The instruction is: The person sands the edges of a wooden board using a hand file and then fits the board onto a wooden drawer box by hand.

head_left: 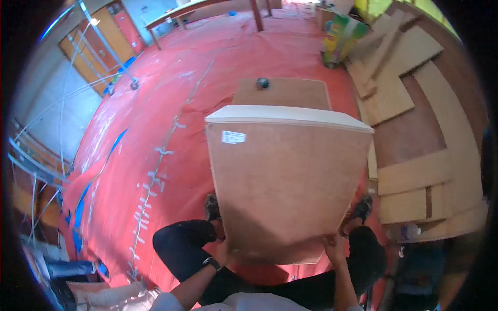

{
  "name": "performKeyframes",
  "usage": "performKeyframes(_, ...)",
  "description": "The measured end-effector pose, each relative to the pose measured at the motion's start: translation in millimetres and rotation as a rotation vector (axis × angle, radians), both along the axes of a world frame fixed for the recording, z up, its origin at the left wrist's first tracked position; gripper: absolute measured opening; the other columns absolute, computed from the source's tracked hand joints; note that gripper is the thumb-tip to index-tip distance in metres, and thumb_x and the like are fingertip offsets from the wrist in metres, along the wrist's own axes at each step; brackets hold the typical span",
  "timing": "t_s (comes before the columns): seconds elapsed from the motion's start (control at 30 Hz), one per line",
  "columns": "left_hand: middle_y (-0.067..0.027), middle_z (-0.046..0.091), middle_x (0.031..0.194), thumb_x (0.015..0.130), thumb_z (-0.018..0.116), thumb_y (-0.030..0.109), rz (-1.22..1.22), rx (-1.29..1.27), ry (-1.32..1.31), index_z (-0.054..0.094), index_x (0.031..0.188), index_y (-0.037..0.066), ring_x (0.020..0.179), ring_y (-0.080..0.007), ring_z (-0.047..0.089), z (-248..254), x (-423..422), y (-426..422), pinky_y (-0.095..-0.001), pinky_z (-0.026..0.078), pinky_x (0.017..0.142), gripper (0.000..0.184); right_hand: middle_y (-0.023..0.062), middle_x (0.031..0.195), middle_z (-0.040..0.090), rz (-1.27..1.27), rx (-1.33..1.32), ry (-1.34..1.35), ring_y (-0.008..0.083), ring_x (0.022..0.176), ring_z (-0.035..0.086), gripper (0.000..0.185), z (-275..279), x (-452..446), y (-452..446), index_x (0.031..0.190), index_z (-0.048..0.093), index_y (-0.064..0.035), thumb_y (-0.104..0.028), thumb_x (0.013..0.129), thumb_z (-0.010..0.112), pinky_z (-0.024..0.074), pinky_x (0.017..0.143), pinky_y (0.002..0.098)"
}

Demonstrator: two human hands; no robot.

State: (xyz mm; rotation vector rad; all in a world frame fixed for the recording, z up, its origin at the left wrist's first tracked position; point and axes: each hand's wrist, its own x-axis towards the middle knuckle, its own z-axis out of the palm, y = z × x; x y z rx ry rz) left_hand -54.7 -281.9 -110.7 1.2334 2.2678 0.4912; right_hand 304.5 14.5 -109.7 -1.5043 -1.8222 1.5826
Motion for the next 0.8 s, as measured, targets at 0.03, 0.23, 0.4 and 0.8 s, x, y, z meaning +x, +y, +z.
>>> performKeyframes(0.03, -0.0234, 0.069, 0.118, 0.091, 0.068, 0.012, 0.054, 0.081, -0.169, 0.057, 0.135, 0.003, 0.109, -0.0393, 0.068, -20.7, -2.5, -9.2, -0.0463, 0.055, 0.091, 0.047, 0.0117, 0.113, 0.068, 0.022, -0.022, 0.009, 0.0213, 0.106, 0.065, 0.028, 13.1, 0.4, 0.5, 0.118, 0.06, 0.0003, -0.011, 0.094, 0.07, 0.0538, 0.095, 0.0384)
performKeyframes(0.23, -0.0231, 0.071, 0.117, 0.088, 0.069, 0.016, 0.075, -0.007, -0.18, 0.055, 0.138, 0.001, 0.106, -0.0411, 0.069, -25.8, 1.0, -8.9, -0.0498, 0.055, 0.091, 0.055, 0.0114, 0.107, 0.07, 0.075, 0.128, 0.063, 0.0214, 0.099, 0.068, 0.035, 72.9, -24.8, 5.7, 0.119, 0.063, 0.0004, -0.014, 0.09, 0.077, 0.0564, 0.09, 0.037)
performKeyframes(0.4, -0.0223, 0.071, 0.117, 0.083, 0.073, 0.012, 0.248, 0.249, -0.449, 0.052, 0.141, 0.002, 0.105, -0.0422, 0.069, -75.8, -7.4, -15.3, -0.0508, 0.055, 0.09, 0.063, 0.0154, 0.106, 0.073, 0.039, 0.186, -0.262, 0.0211, 0.098, 0.07, 0.042, 90.4, -33.2, 14.3, 0.118, 0.067, 0.0008, -0.021, 0.085, 0.081, 0.0564, 0.084, 0.0375)
performKeyframes(0.8, -0.0204, 0.065, 0.136, 0.08, 0.074, -0.008, 0.073, 0.054, -0.175, 0.044, 0.147, 0.004, 0.124, -0.0312, 0.065, 10.1, -4.0, 13.5, -0.04, 0.054, 0.101, 0.074, 0.0176, 0.099, 0.075, -0.138, 0.248, 0.093, 0.0277, 0.095, 0.072, 0.035, 26.5, -25.5, 6.6, 0.114, 0.066, 0.0055, -0.015, 0.087, 0.077, 0.0548, 0.089, 0.0407)
